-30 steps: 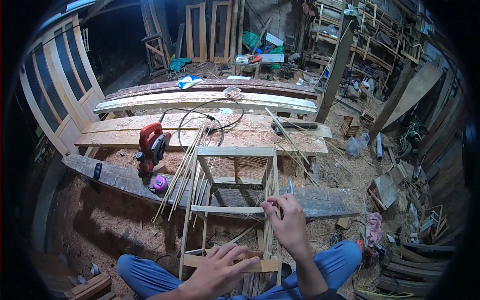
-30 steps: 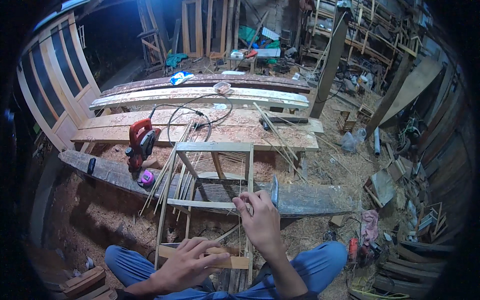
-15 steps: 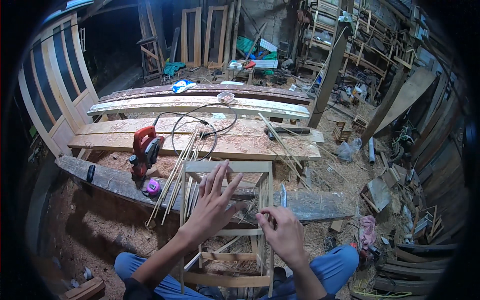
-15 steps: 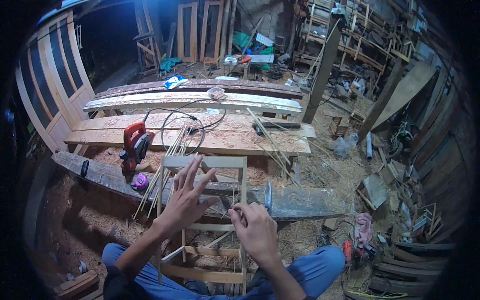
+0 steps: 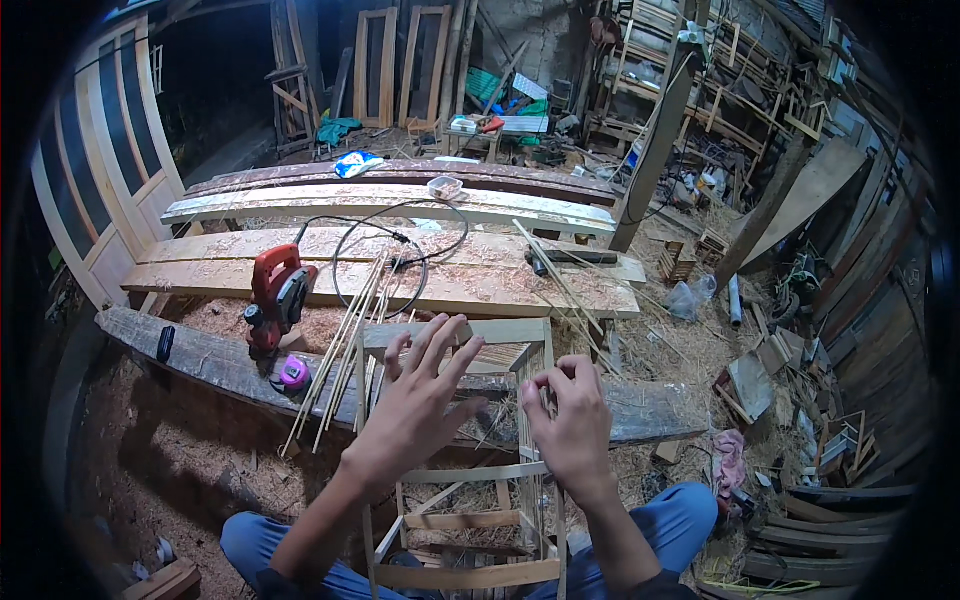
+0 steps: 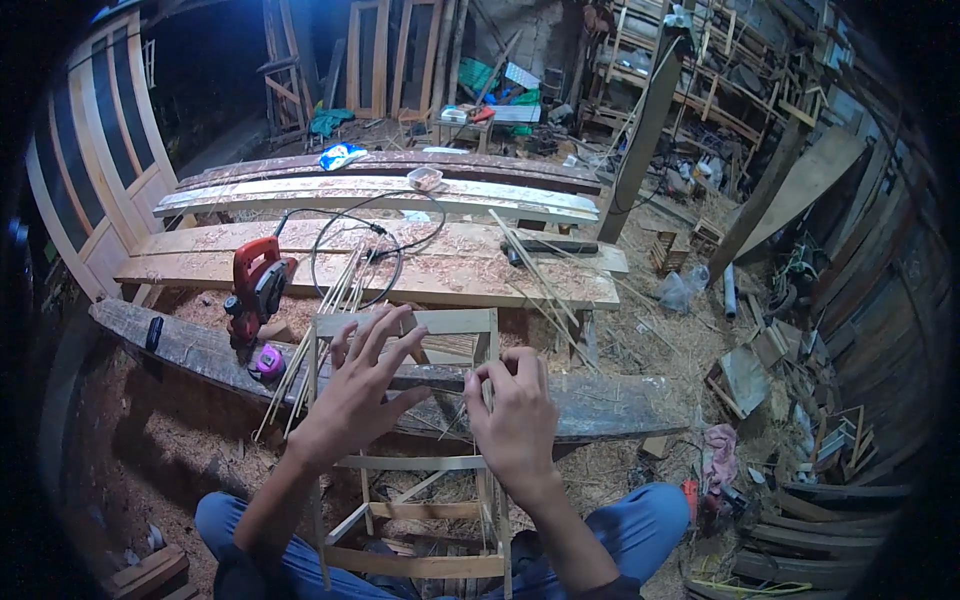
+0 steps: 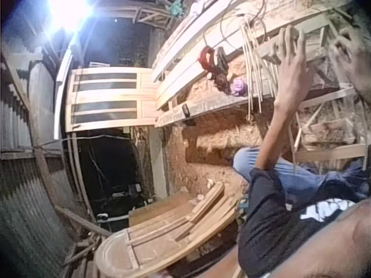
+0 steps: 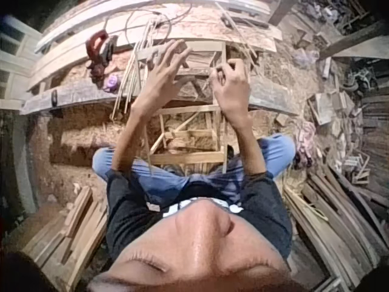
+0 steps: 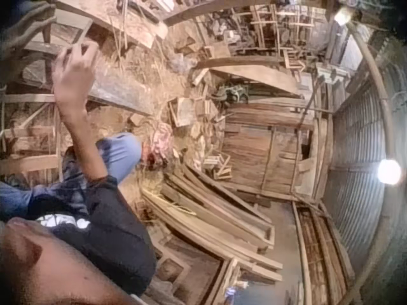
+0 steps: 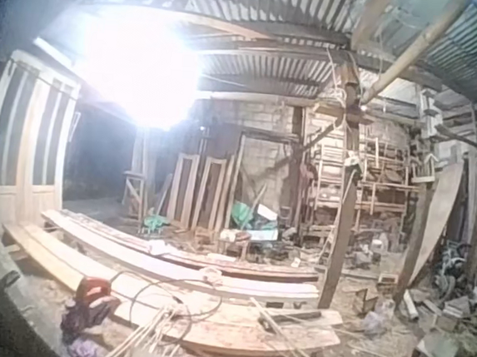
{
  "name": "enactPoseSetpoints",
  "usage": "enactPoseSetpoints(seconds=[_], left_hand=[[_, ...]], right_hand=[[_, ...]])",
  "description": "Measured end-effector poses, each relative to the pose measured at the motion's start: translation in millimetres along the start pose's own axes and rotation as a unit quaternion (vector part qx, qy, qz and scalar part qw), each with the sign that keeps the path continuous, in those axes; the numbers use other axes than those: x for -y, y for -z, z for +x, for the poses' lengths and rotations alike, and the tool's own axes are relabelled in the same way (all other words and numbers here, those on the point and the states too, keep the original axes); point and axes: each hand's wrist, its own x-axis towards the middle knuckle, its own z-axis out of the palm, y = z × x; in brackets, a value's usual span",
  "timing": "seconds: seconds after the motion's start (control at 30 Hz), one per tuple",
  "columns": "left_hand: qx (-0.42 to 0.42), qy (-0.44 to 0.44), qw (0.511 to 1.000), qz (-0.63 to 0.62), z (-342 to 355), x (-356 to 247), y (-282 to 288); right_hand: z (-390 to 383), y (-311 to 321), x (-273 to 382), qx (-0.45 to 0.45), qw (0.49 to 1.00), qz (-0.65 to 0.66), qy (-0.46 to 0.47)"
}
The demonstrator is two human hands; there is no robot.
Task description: The person constructs a wooden frame by using a small knife to shave and fit thin wooden sticks into a larger rectangular wood cage structure.
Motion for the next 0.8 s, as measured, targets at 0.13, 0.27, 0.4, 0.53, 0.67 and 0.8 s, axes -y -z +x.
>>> enactPoseSetpoints(seconds=[0.13,0.27,0.4,0.53,0.67,0.8], left_hand=[[0.000,-0.004,1.000,-0.010,10.0,2.5,5.3],[-0.044,-0.045,0.996,0.065,22.7,3.2,-5.1],[-0.065,-0.051,0.996,0.034,34.2,4.6,-9.8],[-0.095,-0.069,0.993,0.027,35.1,8.5,-17.9],[-0.079,-0.042,0.996,0.015,34.4,4.8,-13.9],[-0.093,-0.062,0.993,0.029,34.0,6.1,-8.0]], right_hand=[[16.2,-7.4,3.3,0.015,0.999,-0.036,0.030],[25.5,-13.1,1.1,0.032,0.998,-0.034,0.041],[31.1,-19.6,4.5,0.056,0.998,0.020,-0.010],[25.5,-21.5,-3.1,0.025,0.998,0.057,-0.006],[26.2,-23.8,-7.2,-0.029,0.997,0.025,0.064],[27.1,-26.0,-7.9,-0.025,0.993,0.022,0.111]])
